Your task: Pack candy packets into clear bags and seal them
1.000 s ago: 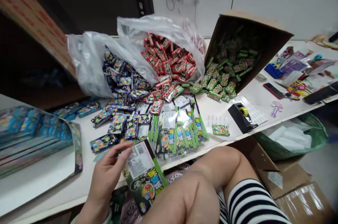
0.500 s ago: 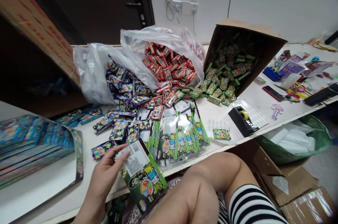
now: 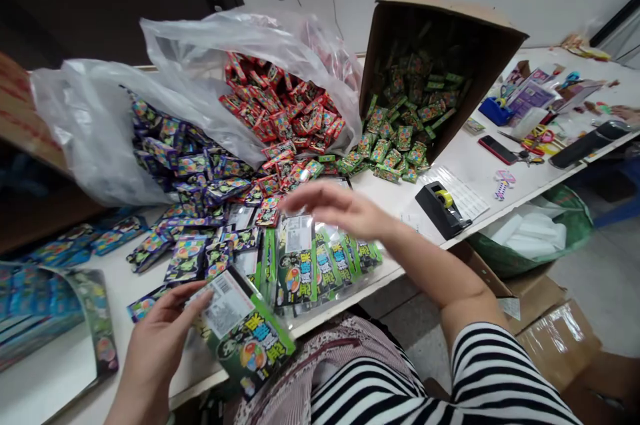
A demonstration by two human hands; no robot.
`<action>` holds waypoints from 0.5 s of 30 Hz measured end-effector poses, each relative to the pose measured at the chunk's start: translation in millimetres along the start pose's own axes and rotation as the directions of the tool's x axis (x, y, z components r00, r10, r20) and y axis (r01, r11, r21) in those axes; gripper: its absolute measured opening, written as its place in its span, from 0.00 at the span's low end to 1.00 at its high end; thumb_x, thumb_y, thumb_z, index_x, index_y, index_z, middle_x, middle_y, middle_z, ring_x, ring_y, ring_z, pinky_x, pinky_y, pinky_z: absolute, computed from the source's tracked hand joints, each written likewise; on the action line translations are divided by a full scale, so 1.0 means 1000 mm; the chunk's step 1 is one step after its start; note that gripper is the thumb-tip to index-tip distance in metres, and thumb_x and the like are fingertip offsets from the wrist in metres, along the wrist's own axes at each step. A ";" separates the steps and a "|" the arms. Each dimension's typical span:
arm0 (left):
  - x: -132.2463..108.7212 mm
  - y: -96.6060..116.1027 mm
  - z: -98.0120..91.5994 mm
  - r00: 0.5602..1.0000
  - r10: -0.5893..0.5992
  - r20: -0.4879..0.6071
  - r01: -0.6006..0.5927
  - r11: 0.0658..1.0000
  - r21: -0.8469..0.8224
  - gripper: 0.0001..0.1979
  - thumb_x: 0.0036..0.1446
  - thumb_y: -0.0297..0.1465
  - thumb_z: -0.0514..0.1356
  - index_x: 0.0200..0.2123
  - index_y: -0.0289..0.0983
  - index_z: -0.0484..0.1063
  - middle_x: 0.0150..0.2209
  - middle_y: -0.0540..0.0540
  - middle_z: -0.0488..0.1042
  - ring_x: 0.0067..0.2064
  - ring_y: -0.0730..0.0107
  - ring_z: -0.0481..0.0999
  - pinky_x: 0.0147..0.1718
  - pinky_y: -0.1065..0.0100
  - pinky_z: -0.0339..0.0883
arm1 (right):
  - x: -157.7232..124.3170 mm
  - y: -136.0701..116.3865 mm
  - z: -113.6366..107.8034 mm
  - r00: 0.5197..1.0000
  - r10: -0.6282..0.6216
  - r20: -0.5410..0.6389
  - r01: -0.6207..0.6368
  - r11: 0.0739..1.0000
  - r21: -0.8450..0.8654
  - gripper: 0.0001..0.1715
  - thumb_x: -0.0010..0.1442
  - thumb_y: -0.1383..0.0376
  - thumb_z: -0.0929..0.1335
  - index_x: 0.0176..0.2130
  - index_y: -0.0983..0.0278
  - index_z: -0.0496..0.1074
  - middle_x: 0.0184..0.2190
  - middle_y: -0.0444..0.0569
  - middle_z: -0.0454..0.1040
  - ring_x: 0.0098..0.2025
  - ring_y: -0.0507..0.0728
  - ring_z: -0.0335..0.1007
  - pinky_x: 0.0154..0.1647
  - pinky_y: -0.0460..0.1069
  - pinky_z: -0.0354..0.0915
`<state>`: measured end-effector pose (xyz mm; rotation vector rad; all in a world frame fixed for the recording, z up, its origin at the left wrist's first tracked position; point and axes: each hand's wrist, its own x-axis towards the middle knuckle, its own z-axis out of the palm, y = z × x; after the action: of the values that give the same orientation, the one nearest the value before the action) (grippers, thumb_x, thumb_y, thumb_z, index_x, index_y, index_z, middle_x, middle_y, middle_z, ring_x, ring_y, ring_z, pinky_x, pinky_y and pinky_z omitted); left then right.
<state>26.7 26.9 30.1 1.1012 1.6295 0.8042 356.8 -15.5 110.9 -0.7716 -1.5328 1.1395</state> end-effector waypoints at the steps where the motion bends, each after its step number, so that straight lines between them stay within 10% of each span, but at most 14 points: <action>1: 0.001 0.000 0.000 1.000 -0.030 0.009 0.029 0.999 0.028 0.32 0.21 0.42 0.74 0.35 0.35 0.77 0.26 0.52 0.76 0.31 0.72 0.72 0.28 0.76 0.66 | 0.004 0.011 -0.035 0.977 0.004 -0.215 -0.027 0.994 -0.104 0.23 0.62 0.50 0.69 0.53 0.55 0.73 0.52 0.49 0.77 0.55 0.57 0.71 0.60 0.55 0.65; 4: 0.003 0.000 -0.001 0.996 -0.093 0.006 0.093 0.994 0.054 0.34 0.17 0.42 0.74 0.35 0.37 0.77 0.26 0.52 0.78 0.32 0.71 0.73 0.29 0.77 0.68 | 0.002 0.039 -0.146 0.690 -0.046 -0.722 -0.371 0.834 -0.408 0.24 0.64 0.56 0.67 0.58 0.58 0.69 0.58 0.53 0.72 0.61 0.60 0.65 0.66 0.59 0.59; 7: 0.005 0.000 -0.003 0.992 -0.124 -0.038 0.127 0.989 0.076 0.35 0.15 0.43 0.74 0.35 0.39 0.77 0.26 0.52 0.78 0.32 0.70 0.74 0.28 0.77 0.68 | -0.013 0.051 -0.234 0.373 -0.031 -0.927 -0.848 0.394 -0.354 0.32 0.62 0.60 0.69 0.62 0.68 0.64 0.65 0.64 0.63 0.68 0.67 0.56 0.69 0.63 0.52; 9: 0.008 -0.001 -0.006 0.990 -0.132 -0.053 0.136 0.988 0.075 0.34 0.15 0.43 0.74 0.34 0.40 0.78 0.27 0.52 0.79 0.31 0.69 0.75 0.27 0.77 0.69 | -0.021 0.053 -0.271 0.231 0.023 -0.973 -0.949 0.224 -0.221 0.36 0.63 0.56 0.69 0.63 0.72 0.62 0.66 0.70 0.61 0.69 0.72 0.56 0.68 0.67 0.53; 11: 0.015 -0.004 -0.009 0.990 -0.128 -0.052 0.132 0.987 0.087 0.33 0.16 0.44 0.74 0.34 0.41 0.78 0.27 0.51 0.79 0.31 0.68 0.76 0.25 0.77 0.70 | -0.023 0.056 -0.292 0.184 0.092 -0.979 -0.968 0.187 -0.165 0.36 0.65 0.53 0.66 0.62 0.75 0.64 0.62 0.73 0.66 0.66 0.74 0.61 0.65 0.67 0.57; 15: 0.027 -0.012 -0.014 0.994 -0.108 -0.033 0.111 0.987 0.118 0.32 0.15 0.46 0.75 0.32 0.42 0.79 0.27 0.50 0.80 0.31 0.64 0.78 0.24 0.74 0.73 | -0.012 0.065 -0.303 0.250 0.186 -0.950 -0.957 0.196 -0.214 0.36 0.67 0.48 0.62 0.61 0.72 0.67 0.58 0.69 0.72 0.61 0.71 0.69 0.61 0.63 0.64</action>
<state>6.9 47.2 13.8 1.0774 1.7632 0.6588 646.1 79.6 51.7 -2.5204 -0.7310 0.2937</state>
